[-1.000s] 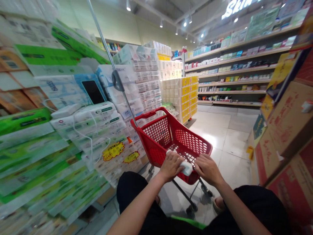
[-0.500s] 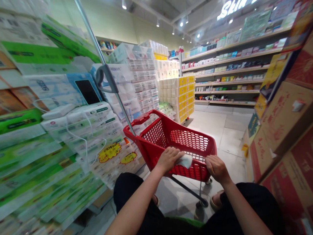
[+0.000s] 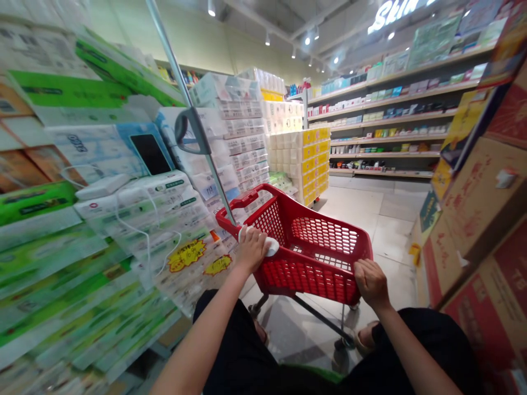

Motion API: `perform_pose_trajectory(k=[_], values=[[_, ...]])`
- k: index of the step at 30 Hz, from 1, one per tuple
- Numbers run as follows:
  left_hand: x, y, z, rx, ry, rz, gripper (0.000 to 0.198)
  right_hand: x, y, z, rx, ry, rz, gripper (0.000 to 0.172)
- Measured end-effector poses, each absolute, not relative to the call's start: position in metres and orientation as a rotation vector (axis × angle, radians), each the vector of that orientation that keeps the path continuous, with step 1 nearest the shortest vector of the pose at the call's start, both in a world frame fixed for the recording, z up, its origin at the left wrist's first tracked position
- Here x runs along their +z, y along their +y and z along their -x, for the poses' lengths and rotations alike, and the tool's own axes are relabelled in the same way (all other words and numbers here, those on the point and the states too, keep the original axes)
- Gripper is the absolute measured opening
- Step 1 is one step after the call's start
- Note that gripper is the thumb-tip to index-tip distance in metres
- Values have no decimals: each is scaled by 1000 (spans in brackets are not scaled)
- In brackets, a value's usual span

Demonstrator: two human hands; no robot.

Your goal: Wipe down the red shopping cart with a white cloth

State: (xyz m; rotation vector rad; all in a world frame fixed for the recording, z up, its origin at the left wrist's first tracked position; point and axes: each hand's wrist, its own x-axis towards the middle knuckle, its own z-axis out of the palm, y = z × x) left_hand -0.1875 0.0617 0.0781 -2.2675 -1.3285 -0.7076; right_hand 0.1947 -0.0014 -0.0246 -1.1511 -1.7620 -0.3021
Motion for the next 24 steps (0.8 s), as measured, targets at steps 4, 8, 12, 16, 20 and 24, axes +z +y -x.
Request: perform_pose_trajectory(k=[4,8,12,16,20,24], values=[[51,42,133,-741,-1299,2330,27,-26,-6,-182,-294,-1723,1180,23],[19,15,74,-769,-1229,2452,38,-26,-12,-168,-303,-1710,1162,24],[7,6,53,-704,-1034,2570,47,-24,-13,-163,-293,-1814,1142,23],[24,28,100,-566,-957,2568,46,-21,-11,-169,-302,-1946,1137,21],[56,56,183,-566,-1136,2426,50,-23,-10,-175,-345,-1933,1129,20],[77,68,234,-679,-1329,2261,52,-24,-11,-172,-337,-1887,1138,21]])
